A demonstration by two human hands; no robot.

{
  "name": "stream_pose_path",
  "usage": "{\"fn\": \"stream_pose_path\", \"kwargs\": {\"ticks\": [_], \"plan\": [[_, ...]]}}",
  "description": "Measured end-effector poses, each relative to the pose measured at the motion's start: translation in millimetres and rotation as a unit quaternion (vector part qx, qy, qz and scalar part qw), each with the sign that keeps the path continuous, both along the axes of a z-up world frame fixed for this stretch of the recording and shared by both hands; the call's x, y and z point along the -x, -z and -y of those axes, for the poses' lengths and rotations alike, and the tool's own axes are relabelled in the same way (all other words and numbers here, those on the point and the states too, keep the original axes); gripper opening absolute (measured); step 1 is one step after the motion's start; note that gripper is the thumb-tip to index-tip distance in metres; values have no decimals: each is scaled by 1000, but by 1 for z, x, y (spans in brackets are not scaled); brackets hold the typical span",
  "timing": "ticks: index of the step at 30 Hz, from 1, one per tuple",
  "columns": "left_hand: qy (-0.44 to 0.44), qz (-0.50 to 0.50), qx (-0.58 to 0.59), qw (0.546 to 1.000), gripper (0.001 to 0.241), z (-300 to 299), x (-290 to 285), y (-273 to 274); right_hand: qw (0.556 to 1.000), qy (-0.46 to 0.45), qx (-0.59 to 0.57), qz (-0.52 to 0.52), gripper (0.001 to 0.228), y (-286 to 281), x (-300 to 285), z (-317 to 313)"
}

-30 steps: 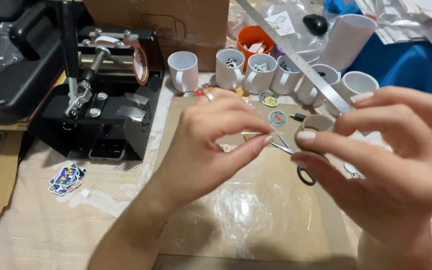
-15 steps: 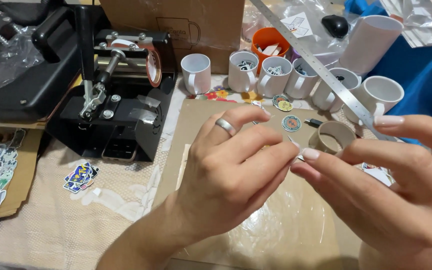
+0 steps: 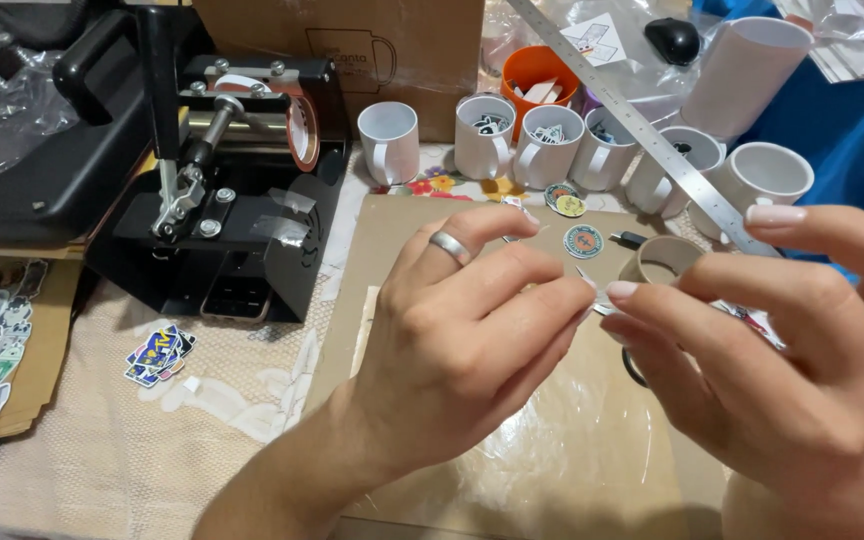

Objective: Arranging stickers on a sheet, securing them with tape, and cutting them with scissors.

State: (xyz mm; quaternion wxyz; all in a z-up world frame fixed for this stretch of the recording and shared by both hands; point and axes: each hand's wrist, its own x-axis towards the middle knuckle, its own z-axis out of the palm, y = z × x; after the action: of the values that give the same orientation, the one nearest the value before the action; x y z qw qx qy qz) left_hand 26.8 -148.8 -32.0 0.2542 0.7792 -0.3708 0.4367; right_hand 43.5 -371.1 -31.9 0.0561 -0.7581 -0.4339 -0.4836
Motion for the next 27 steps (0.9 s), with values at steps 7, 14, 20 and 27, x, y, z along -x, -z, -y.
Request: {"fn": "stream_pose_path", "kwargs": {"ticks": [7, 14, 20, 27], "plan": [[5, 4, 5, 1000, 14, 1, 1, -2, 998, -16, 47, 28, 5, -9, 2, 4], [12, -1, 9, 1000, 10, 0, 0, -1, 1000, -5, -22, 21, 23, 2, -3, -8], [58, -206, 217, 952, 30, -9, -11, 4, 982, 1, -92, -164, 12, -3, 3, 2], [43, -30, 120, 991, 8, -36, -25, 89, 811, -47, -178, -556, 9, 57, -10, -3]]}}
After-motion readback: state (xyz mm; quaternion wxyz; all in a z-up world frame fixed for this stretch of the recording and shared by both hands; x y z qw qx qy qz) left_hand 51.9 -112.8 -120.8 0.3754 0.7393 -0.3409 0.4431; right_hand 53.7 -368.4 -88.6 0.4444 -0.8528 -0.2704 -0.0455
